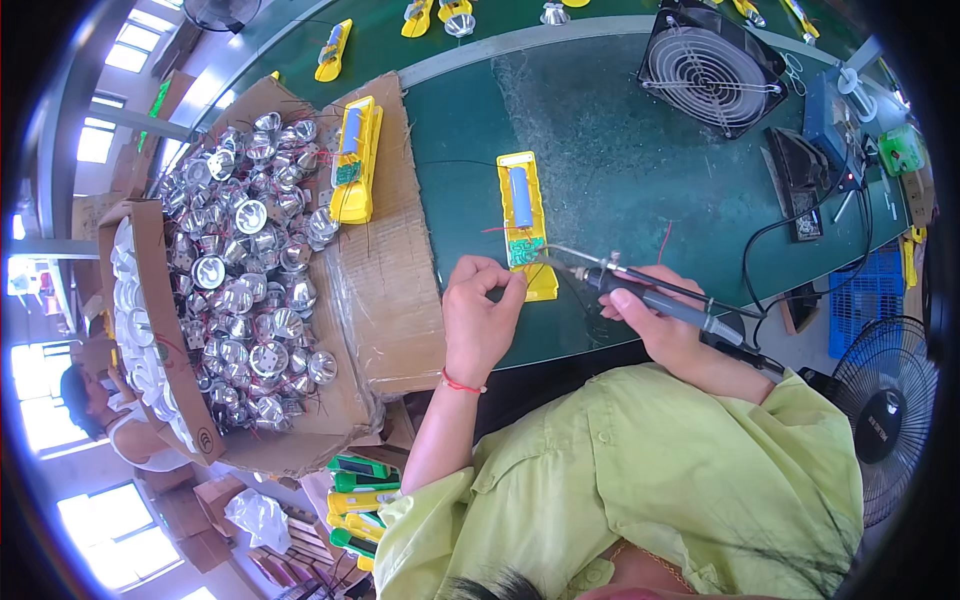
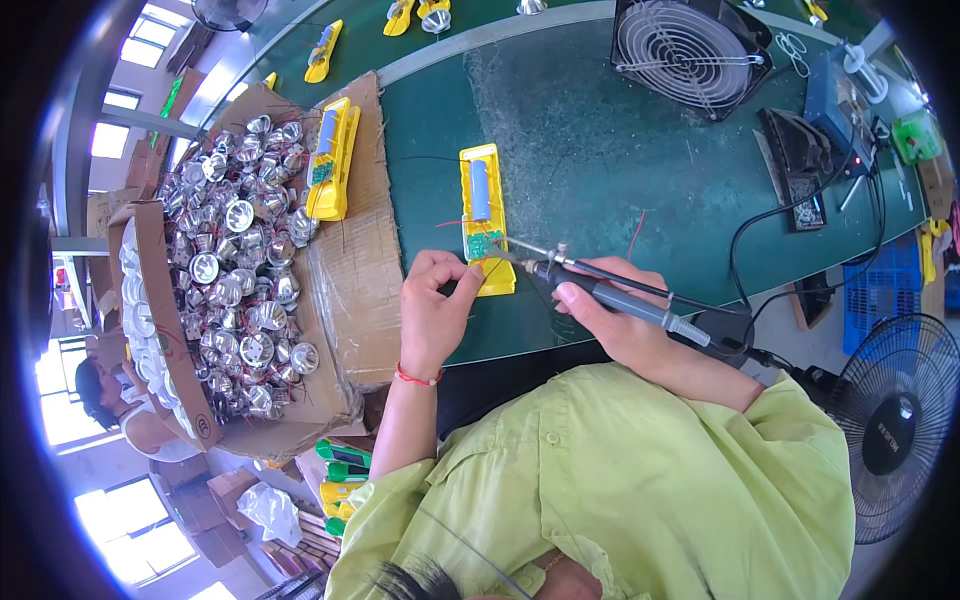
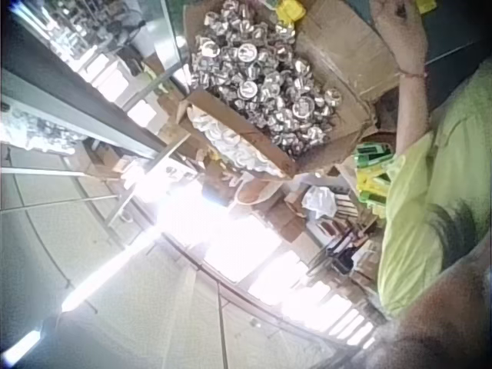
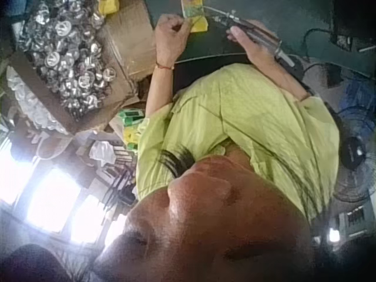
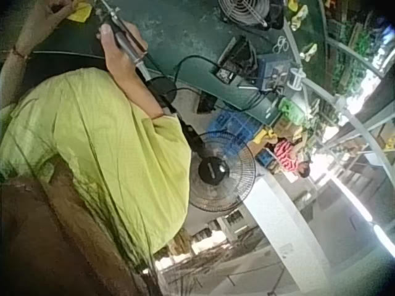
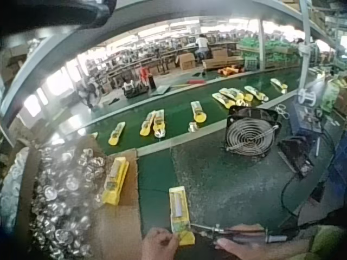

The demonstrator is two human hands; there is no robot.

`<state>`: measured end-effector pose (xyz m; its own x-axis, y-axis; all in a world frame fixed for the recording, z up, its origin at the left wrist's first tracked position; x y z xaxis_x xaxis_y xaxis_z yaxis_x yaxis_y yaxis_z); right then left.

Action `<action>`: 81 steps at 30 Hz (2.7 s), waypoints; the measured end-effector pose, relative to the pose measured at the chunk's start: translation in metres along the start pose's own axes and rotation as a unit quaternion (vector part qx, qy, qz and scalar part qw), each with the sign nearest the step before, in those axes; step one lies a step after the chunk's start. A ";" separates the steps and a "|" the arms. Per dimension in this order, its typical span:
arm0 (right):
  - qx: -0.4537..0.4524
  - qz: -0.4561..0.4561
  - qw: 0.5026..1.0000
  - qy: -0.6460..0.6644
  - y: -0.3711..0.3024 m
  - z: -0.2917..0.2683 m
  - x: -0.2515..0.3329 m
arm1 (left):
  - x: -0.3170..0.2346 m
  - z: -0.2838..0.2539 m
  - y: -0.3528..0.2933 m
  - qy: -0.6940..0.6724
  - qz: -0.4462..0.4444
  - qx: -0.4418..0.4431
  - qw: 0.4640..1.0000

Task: The person solders wire connections on flashlight bodies using a soldering iron, connecting reflector components to the circuit boards, and places the assembled flashlights onto the conveyor line.

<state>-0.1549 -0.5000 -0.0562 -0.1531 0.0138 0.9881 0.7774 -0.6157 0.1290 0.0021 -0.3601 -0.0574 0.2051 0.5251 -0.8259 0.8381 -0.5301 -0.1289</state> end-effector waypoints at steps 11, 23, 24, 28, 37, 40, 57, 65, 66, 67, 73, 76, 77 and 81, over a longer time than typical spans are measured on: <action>0.042 -0.029 0.997 -0.062 -0.003 -0.003 0.012 | 0.002 0.001 -0.002 0.011 0.015 -0.007 1.000; 0.066 -0.050 0.993 -0.085 0.003 0.001 0.007 | 0.002 -0.001 0.008 -0.002 0.010 -0.008 1.000; 0.048 -0.073 0.994 -0.062 0.003 -0.002 0.013 | 0.003 -0.001 0.008 -0.004 0.011 -0.008 1.000; -0.080 -0.196 0.972 -0.106 0.007 -0.027 0.038 | 0.006 0.000 0.004 0.006 0.034 -0.017 0.999; -0.115 -0.201 0.965 -0.126 0.013 -0.064 0.026 | 0.012 0.005 -0.001 0.023 -0.003 0.004 1.000; -0.069 -0.208 0.969 -0.117 0.017 -0.050 0.027 | 0.007 0.002 0.006 0.052 0.008 0.006 0.999; -0.015 -0.166 0.979 -0.115 0.001 -0.043 0.025 | -0.047 -0.006 -0.043 0.268 0.240 -0.124 0.925; 0.014 -0.063 0.997 -0.046 0.010 -0.016 0.010 | 0.005 -0.020 -0.005 -0.031 0.002 -0.042 0.999; 0.016 -0.067 0.997 -0.046 0.012 -0.012 0.009 | 0.001 -0.015 -0.005 -0.045 0.016 -0.042 0.998; 0.019 -0.074 0.996 -0.046 0.013 -0.009 0.009 | -0.003 -0.012 -0.005 -0.031 0.037 -0.061 0.997; 0.027 -0.048 0.999 0.000 0.012 -0.001 -0.002 | 0.001 0.000 -0.003 -0.026 0.019 -0.043 0.999; 0.030 -0.040 0.999 -0.006 0.011 0.001 -0.005 | 0.002 -0.001 -0.007 -0.028 0.035 -0.046 0.998; 0.028 -0.034 0.999 -0.003 0.011 0.001 -0.007 | 0.003 -0.001 -0.008 -0.027 0.032 -0.045 0.998; 0.033 -0.015 0.999 -0.005 0.009 0.003 -0.010 | 0.000 -0.004 -0.011 -0.037 0.023 -0.043 0.998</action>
<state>-0.1444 -0.5035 -0.0646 -0.1707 0.0394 0.9845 0.8109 -0.5620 0.1631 -0.0054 -0.3517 -0.0539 0.2089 0.4501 -0.8682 0.8700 -0.4910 -0.0451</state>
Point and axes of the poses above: each hand's wrist, its own y-axis towards the middle knuckle, its own z-axis out of the palm, x = y × z, the point moved 7 cm from there along y, towards the middle knuckle, and after that the axes turned 9 degrees about -z, right-handed, at the moved point
